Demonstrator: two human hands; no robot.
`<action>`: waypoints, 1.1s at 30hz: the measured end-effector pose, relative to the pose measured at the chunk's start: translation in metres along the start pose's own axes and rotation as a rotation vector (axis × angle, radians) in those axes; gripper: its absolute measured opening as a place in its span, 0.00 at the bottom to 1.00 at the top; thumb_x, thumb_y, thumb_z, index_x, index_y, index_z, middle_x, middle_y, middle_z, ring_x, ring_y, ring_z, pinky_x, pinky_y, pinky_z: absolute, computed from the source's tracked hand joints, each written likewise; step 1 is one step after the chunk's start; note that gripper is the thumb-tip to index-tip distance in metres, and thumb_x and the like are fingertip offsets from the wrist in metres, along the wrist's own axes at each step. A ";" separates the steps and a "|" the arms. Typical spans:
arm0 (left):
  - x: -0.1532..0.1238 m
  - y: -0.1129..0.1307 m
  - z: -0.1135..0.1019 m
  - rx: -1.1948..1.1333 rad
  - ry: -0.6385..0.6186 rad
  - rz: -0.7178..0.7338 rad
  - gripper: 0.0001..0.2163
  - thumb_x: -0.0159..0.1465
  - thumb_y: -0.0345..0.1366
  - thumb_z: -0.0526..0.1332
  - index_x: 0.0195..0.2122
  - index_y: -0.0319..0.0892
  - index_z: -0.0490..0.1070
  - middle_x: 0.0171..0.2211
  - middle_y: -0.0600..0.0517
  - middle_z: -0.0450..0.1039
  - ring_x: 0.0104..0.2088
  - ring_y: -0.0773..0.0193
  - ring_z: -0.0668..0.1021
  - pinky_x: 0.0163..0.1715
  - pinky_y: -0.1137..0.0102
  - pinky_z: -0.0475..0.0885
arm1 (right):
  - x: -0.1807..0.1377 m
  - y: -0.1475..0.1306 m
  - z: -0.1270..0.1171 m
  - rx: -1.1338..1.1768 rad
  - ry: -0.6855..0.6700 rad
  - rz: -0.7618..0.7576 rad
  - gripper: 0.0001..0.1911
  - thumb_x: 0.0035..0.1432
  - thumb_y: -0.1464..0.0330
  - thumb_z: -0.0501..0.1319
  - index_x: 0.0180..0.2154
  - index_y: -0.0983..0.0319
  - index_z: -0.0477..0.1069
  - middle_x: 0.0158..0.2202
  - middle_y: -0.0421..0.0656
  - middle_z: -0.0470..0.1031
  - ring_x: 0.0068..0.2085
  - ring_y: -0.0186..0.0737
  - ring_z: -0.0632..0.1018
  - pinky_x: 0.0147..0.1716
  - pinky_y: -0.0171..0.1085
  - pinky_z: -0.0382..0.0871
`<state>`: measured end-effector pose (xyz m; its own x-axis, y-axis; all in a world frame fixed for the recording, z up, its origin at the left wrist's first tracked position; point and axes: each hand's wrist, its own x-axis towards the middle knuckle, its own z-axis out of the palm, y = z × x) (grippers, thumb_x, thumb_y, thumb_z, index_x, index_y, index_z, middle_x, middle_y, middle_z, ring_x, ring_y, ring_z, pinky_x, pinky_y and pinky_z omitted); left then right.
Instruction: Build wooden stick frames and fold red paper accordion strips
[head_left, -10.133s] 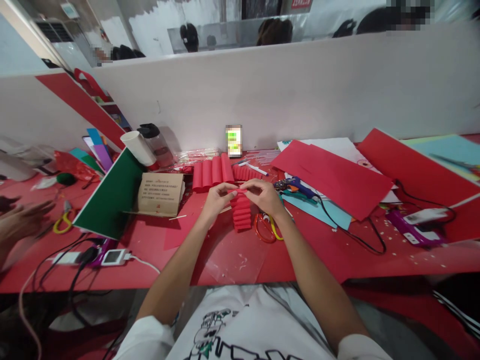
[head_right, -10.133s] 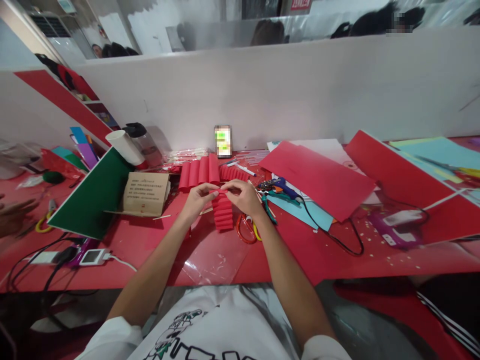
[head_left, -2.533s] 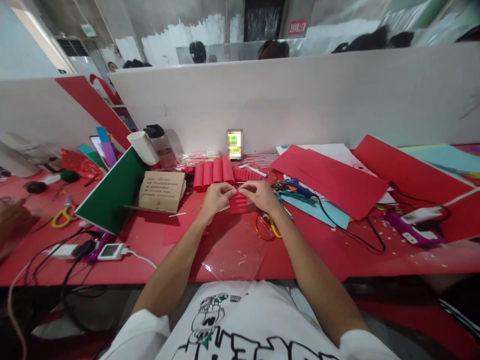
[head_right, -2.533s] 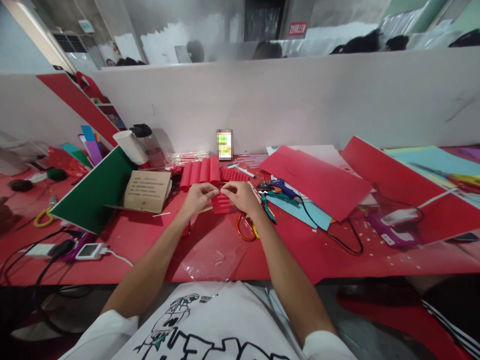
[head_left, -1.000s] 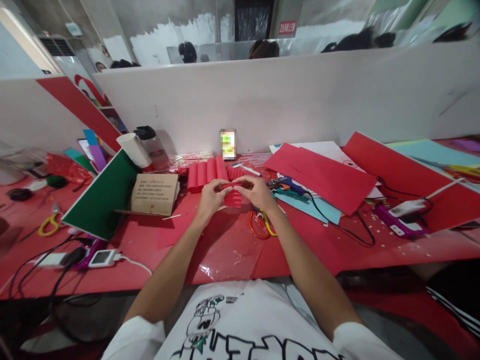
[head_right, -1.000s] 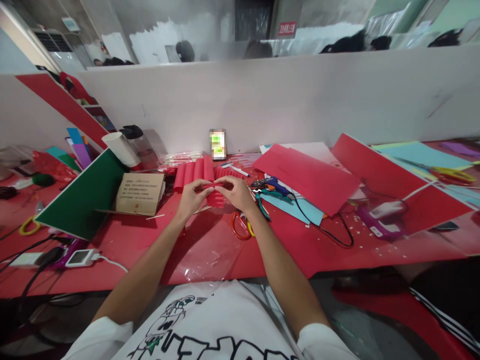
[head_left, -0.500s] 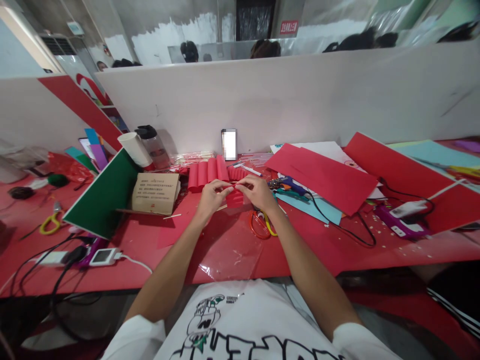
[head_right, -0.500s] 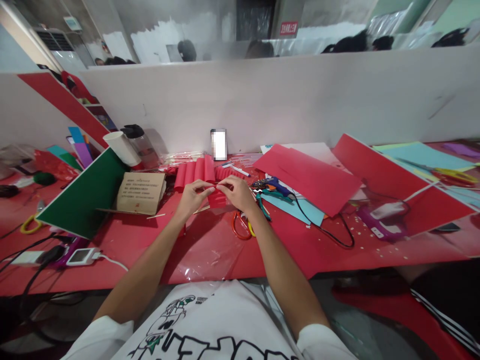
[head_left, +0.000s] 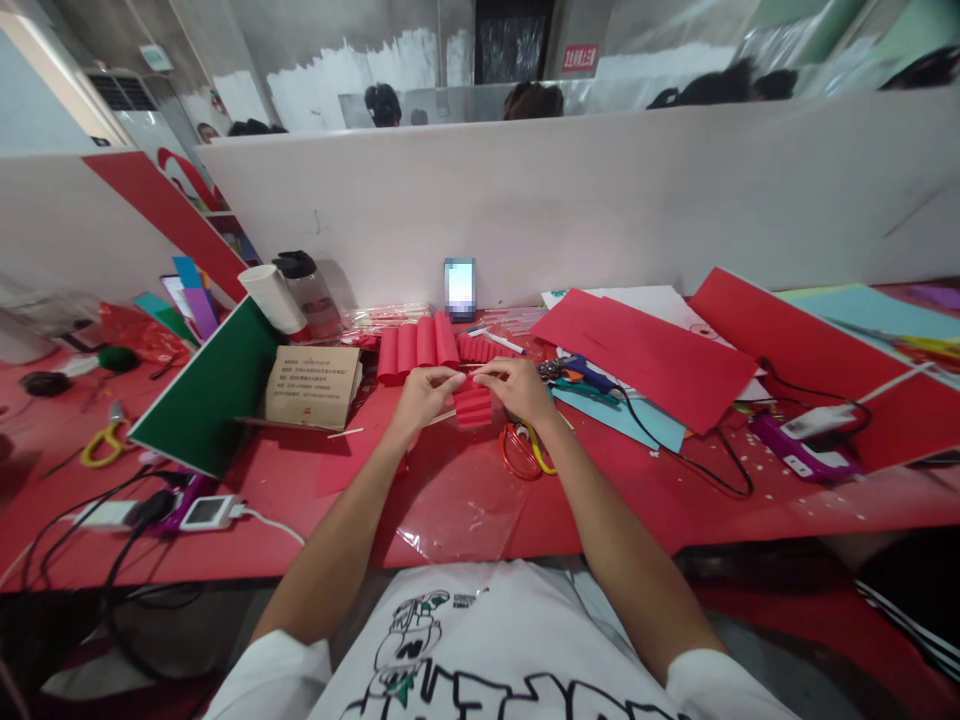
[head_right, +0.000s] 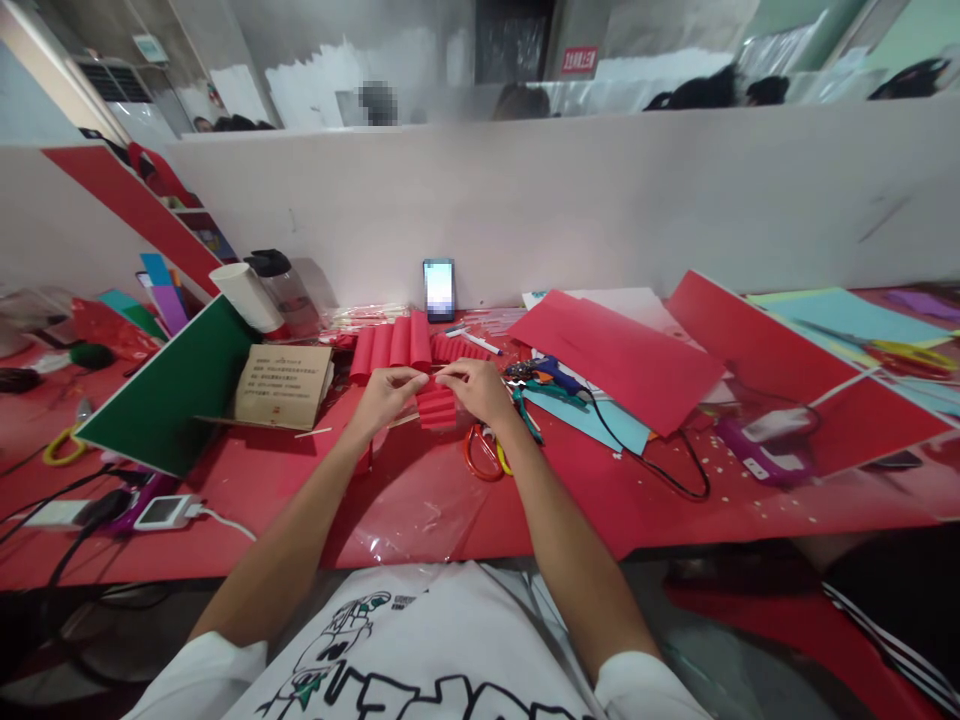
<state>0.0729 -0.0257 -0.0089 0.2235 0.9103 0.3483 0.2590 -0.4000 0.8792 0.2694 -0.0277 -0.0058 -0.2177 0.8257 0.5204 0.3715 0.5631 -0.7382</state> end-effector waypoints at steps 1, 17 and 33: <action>0.000 0.001 0.000 0.002 -0.014 0.000 0.19 0.61 0.51 0.64 0.31 0.38 0.81 0.27 0.50 0.79 0.29 0.63 0.76 0.32 0.70 0.68 | 0.000 0.000 0.000 -0.017 0.000 -0.015 0.06 0.59 0.67 0.66 0.35 0.58 0.83 0.37 0.44 0.84 0.38 0.42 0.82 0.42 0.38 0.72; -0.004 0.010 -0.007 -0.481 -0.185 -0.576 0.24 0.44 0.51 0.78 0.35 0.40 0.79 0.19 0.59 0.63 0.21 0.74 0.68 0.30 0.73 0.73 | -0.001 0.002 -0.004 -0.138 -0.078 -0.223 0.08 0.64 0.66 0.64 0.41 0.54 0.83 0.38 0.44 0.82 0.42 0.45 0.79 0.46 0.43 0.72; -0.004 0.003 0.001 0.166 -0.227 -0.054 0.07 0.63 0.37 0.62 0.33 0.40 0.78 0.31 0.49 0.79 0.30 0.63 0.74 0.31 0.69 0.66 | 0.134 0.046 -0.041 -0.347 -0.266 0.232 0.06 0.57 0.66 0.70 0.34 0.62 0.80 0.28 0.46 0.79 0.33 0.45 0.78 0.39 0.47 0.73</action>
<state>0.0740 -0.0301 -0.0082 0.4054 0.8911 0.2041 0.4222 -0.3805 0.8228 0.2946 0.1073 0.0475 -0.2993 0.9334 0.1981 0.7061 0.3563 -0.6120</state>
